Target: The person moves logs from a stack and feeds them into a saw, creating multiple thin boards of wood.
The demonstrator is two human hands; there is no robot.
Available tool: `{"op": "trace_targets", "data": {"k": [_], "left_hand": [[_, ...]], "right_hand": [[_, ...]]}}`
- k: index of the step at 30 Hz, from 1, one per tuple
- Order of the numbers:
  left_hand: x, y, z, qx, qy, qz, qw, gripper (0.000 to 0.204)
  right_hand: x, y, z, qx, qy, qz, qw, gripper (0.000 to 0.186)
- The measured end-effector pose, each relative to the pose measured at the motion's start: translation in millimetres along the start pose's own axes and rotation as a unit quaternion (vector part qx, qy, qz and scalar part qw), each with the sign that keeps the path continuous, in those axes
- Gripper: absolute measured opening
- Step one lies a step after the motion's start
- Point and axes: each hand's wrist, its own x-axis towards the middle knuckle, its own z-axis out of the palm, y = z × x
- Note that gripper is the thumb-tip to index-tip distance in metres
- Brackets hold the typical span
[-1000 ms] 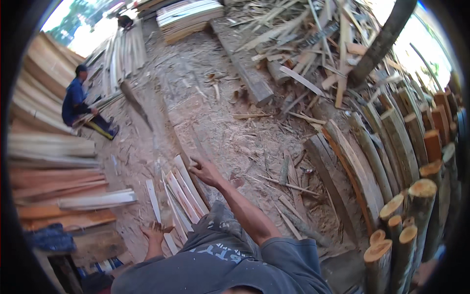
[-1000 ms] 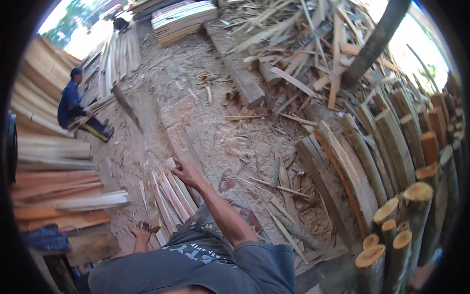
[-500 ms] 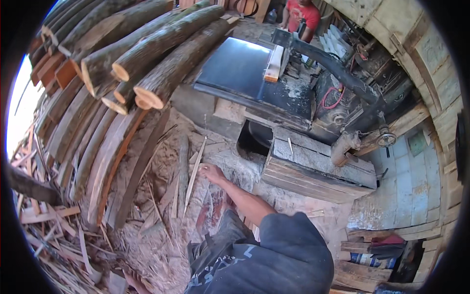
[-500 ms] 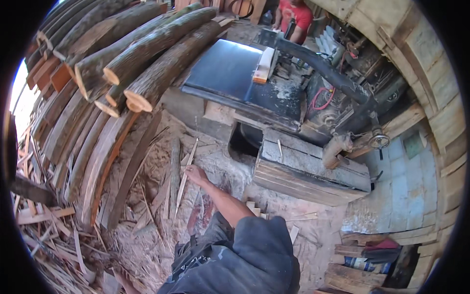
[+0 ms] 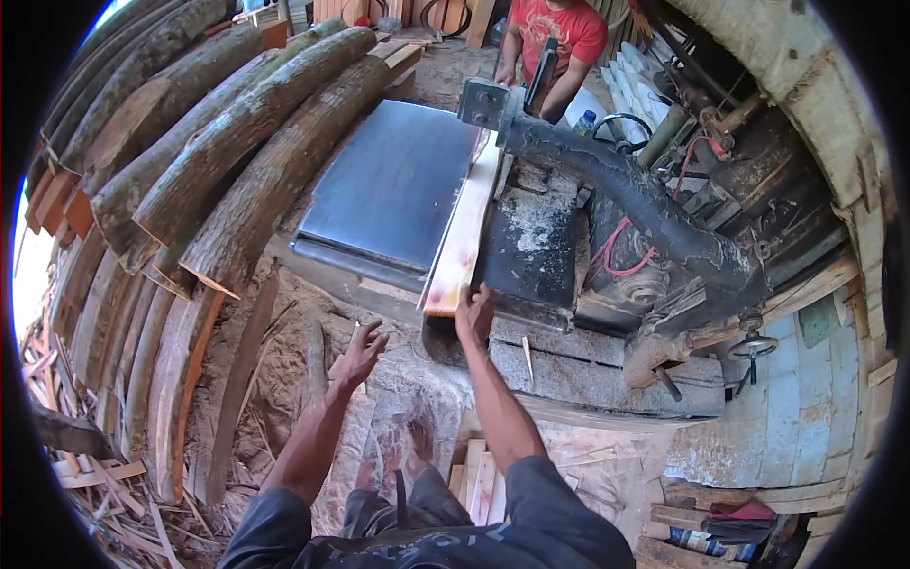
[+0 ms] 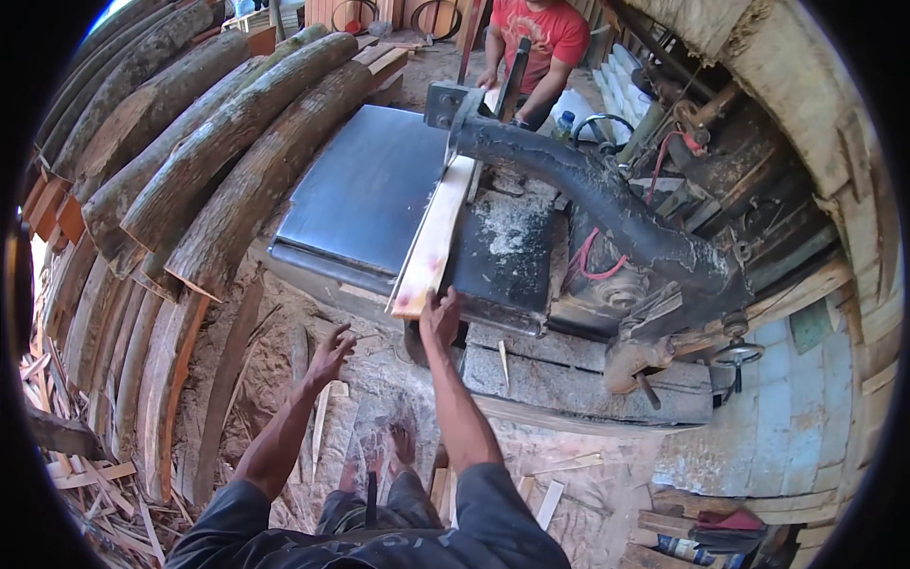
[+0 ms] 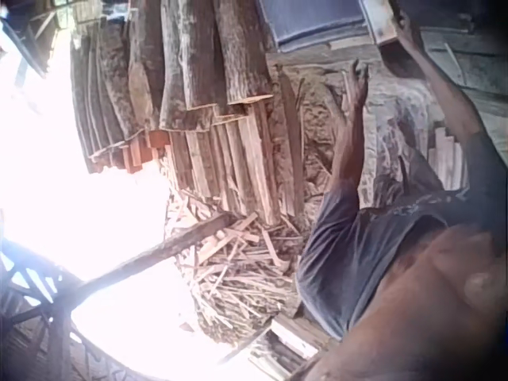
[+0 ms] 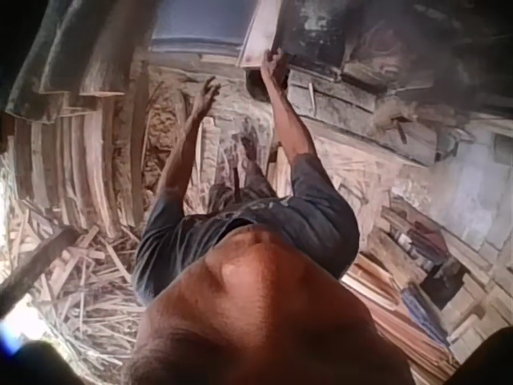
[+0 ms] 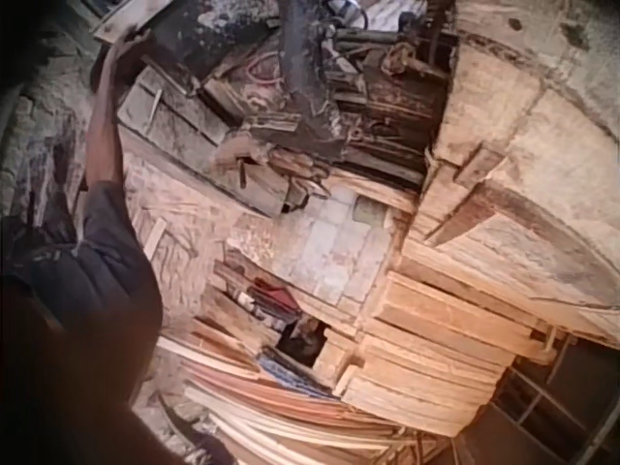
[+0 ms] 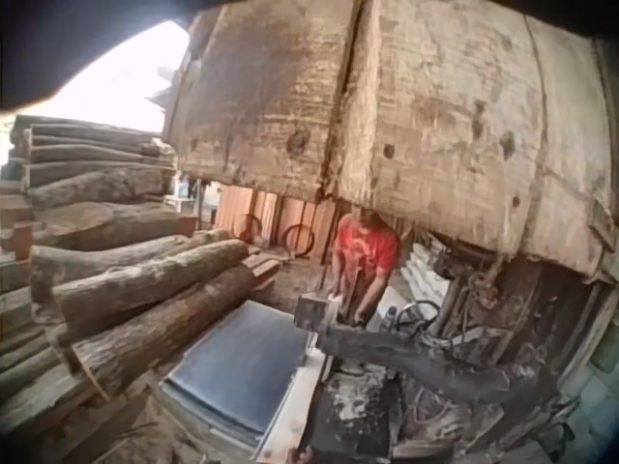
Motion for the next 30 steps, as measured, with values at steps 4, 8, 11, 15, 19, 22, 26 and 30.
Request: {"op": "trace_targets", "data": {"k": [4,8,11,15,19,22,26,30], "left_hand": [[37.5,8.0,50.0,0.027,-0.024,0.012,0.999,0.070],[12.6,-7.6,50.6,-0.081,-0.092,0.010,0.992,0.070],[-41.9,0.1,52.6,-0.145,-0.117,-0.021,0.982,0.067],[-106.6,-15.7,40.1,-0.158,-0.113,-0.053,0.980,0.066],[-166.9,-41.1,28.8,-0.168,-0.121,-0.040,0.977,0.064],[-213.7,-56.1,18.3,-0.175,-0.123,-0.017,0.977,0.063],[-282.8,-83.9,4.8,-0.174,-0.121,-0.011,0.977,0.063],[-359.6,-119.2,-10.9,-0.174,-0.119,-0.035,0.977,0.064]], "right_hand": [[-46.9,18.5,1.3,0.028,-0.063,0.045,0.997,0.062],[-119.5,-9.1,-39.1,0.076,-0.168,0.140,0.973,0.069],[-164.2,-8.4,-61.4,0.061,-0.176,0.146,0.972,0.065],[-225.8,-8.0,-81.4,0.057,-0.166,0.118,0.977,0.066],[-291.2,5.9,-95.6,0.029,-0.158,0.080,0.984,0.067],[-339.9,11.5,-104.4,0.027,-0.156,0.069,0.985,0.068],[-414.5,0.4,-132.2,0.098,-0.161,0.093,0.978,0.067],[-496.8,-4.0,-162.9,0.094,-0.169,0.090,0.977,0.066]]}}
